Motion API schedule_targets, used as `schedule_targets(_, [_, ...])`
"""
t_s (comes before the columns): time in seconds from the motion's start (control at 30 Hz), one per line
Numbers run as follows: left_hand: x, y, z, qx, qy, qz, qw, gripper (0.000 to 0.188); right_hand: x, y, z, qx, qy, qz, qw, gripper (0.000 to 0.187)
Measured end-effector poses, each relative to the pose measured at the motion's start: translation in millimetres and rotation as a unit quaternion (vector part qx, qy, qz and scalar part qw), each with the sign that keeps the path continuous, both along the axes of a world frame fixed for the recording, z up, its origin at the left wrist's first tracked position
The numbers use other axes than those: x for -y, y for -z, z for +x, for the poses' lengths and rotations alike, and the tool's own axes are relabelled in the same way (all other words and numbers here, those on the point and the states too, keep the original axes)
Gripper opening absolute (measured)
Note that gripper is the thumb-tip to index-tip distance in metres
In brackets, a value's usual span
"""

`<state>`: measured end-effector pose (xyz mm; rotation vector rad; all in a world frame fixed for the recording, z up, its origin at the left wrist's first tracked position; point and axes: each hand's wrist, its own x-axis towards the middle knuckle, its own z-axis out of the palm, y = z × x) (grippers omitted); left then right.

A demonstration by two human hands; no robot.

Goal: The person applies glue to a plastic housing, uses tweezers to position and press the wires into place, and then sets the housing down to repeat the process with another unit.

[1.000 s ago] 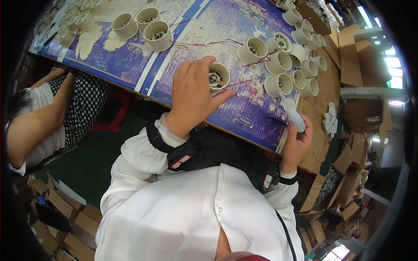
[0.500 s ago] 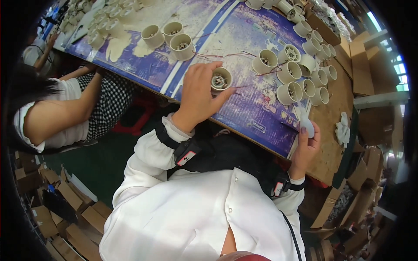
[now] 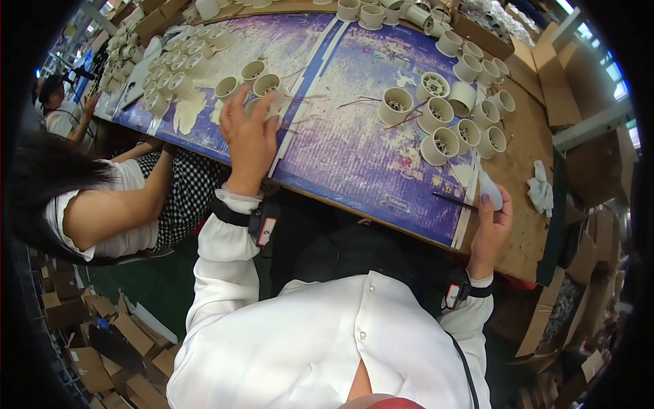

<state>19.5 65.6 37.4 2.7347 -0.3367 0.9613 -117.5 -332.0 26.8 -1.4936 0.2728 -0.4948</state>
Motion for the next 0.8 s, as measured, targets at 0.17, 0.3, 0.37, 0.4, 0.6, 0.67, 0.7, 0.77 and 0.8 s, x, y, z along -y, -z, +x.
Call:
schedule_targets(0.17, [-33.4, 14.3, 21.3, 0.003, -0.019, -0.004, 1.000, 0.046, 22.2, 3.3, 2.3, 0.009, -0.012, 0.162, 0.987, 0.027])
schedule_targets(0.3, [-16.7, 2.2, 13.0, 0.038, -0.034, -0.026, 0.998, 0.041, 43.5, 10.6, 3.2, 0.027, -0.086, 0.345, 0.934, 0.028])
schedule_targets(0.37, [-5.6, -6.9, 5.2, 0.087, 0.009, -0.034, 0.996, 0.032, 45.8, 12.0, 0.2, 0.029, -0.083, 0.338, 0.937, 0.028])
schedule_targets(0.4, [1.2, -6.8, 2.5, 0.085, 0.015, -0.037, 0.996, 0.032, 46.1, 12.7, -0.7, 0.031, -0.091, 0.335, 0.937, 0.028])
schedule_targets(0.6, [56.2, -10.4, -14.4, -0.138, 0.182, -0.184, 0.956, 0.014, 54.8, 21.9, 11.9, 0.023, -0.015, 0.159, 0.987, 0.031])
schedule_targets(0.67, [75.0, -12.4, -18.8, -0.182, 0.203, -0.211, 0.939, 0.012, 57.3, 18.0, 17.7, -0.016, 0.006, 0.042, 0.999, 0.032])
schedule_targets(0.7, [86.0, -15.6, -19.4, -0.194, 0.232, -0.231, 0.925, 0.013, 58.7, 17.5, 20.5, -0.035, 0.018, -0.016, 0.999, 0.033])
schedule_targets(0.77, [106.8, -22.1, -19.7, -0.217, 0.288, -0.270, 0.893, 0.014, 63.9, 23.0, 23.5, -0.050, 0.013, -0.055, 0.997, 0.033])
schedule_targets(0.8, [116.3, -24.4, -19.1, -0.217, 0.291, -0.269, 0.892, 0.014, 67.0, 26.7, 24.3, -0.066, 0.004, -0.096, 0.993, 0.033])
